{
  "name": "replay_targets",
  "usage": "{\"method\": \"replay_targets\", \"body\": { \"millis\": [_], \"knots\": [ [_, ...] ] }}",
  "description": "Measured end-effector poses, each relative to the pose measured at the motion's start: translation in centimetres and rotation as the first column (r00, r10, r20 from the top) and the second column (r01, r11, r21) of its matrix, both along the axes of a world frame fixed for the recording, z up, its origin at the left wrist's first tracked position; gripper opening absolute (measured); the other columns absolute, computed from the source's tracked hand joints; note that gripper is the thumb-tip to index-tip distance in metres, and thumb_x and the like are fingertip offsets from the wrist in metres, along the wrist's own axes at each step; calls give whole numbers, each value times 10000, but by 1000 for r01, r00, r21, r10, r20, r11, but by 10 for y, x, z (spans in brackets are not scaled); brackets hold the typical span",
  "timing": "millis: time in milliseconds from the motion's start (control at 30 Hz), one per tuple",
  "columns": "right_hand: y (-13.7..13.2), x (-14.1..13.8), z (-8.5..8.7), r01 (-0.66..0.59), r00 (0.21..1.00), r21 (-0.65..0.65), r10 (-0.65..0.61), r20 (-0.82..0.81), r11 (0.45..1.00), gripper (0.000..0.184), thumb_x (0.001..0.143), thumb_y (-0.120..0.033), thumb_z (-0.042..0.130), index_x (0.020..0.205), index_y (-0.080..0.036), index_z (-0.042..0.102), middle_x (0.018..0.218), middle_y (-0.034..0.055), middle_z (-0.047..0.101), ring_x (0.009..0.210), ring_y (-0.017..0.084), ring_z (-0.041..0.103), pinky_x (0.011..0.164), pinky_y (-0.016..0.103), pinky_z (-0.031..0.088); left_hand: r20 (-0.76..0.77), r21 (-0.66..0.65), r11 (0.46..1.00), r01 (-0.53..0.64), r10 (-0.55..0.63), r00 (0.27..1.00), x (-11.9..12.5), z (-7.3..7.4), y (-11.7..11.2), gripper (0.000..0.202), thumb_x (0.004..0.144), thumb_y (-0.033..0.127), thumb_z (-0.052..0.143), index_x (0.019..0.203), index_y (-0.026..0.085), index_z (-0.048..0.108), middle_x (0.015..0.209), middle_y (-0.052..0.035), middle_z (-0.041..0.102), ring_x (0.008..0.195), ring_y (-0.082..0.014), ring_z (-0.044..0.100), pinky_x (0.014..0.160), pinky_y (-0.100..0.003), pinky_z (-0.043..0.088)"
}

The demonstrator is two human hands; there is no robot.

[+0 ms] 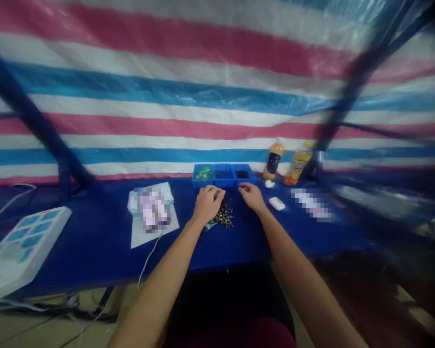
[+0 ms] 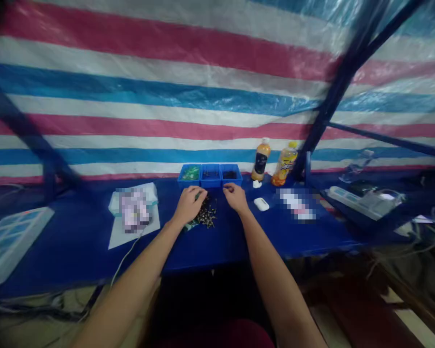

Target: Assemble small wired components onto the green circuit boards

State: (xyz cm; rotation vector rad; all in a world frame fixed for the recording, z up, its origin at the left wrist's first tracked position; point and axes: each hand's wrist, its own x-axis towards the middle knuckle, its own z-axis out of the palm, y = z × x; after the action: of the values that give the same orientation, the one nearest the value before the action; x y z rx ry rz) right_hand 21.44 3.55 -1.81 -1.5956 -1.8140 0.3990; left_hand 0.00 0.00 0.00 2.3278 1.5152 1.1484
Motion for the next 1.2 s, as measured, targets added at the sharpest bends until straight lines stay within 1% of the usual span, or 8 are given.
{"method": "replay_targets", "body": {
  "millis": [100,233,367,533,667,833,1000,1200],
  "knots": [
    [-7,-10,-1,-83,983,35,76,169,996,358,885,-464,592,1145,-244,704,1054,69,681,1006,231,591,887,337,432,-14,-5,1000,-14,14,1000,2,1,0,309,945,447,482,1005,240,703,1099,-63,646,1055,-248,543,982,-404,428],
    [-13,-15,0,-124,937,37,104,333,992,318,894,-492,588,1115,-308,722,1134,72,644,1049,262,557,877,371,413,-40,-18,999,-42,41,998,3,3,-1,265,928,414,513,1003,244,702,1098,-68,650,1042,-261,549,954,-416,443],
    [-15,-15,2,-119,937,29,103,333,992,249,925,-429,565,1064,-312,734,1099,57,646,1027,236,564,858,341,401,-64,-32,998,-46,44,997,2,2,-1,271,929,416,510,1017,244,699,1112,-72,650,1044,-276,547,914,-425,454],
    [-16,-17,3,4,947,50,-19,321,999,312,877,-506,614,989,-235,723,998,77,661,951,238,571,782,317,399,-68,-24,998,-54,52,996,1,0,-1,259,924,411,522,1017,246,698,1113,-74,648,1040,-280,548,903,-432,458],
    [-17,-17,4,15,950,18,-20,310,1000,270,883,-478,614,890,-228,714,915,64,675,893,224,580,754,311,392,-67,-16,999,-51,50,997,1,-1,0,259,922,411,526,1018,245,700,1108,-76,648,1028,-277,553,904,-431,460],
    [-13,-15,0,3,975,44,-13,220,999,219,877,-439,627,883,-238,714,900,55,706,905,228,604,784,315,408,-60,-31,998,-47,45,997,1,0,0,273,926,425,515,1028,249,696,1120,-69,649,1049,-279,550,922,-441,454],
    [-8,-13,-3,-9,999,55,11,-46,998,185,869,-392,624,882,-225,702,845,42,735,820,204,665,754,298,448,-66,-42,998,-49,46,997,1,1,0,269,928,422,510,1031,253,692,1127,-59,652,1056,-278,552,915,-440,457],
    [-9,-17,-1,-119,929,94,144,-340,988,213,801,-408,678,851,-201,670,705,20,708,677,180,659,671,278,467,-94,-25,999,-42,39,995,1,1,0,267,932,403,513,1060,247,687,1126,-68,653,1049,-267,557,916,-424,455]
  ]
}}
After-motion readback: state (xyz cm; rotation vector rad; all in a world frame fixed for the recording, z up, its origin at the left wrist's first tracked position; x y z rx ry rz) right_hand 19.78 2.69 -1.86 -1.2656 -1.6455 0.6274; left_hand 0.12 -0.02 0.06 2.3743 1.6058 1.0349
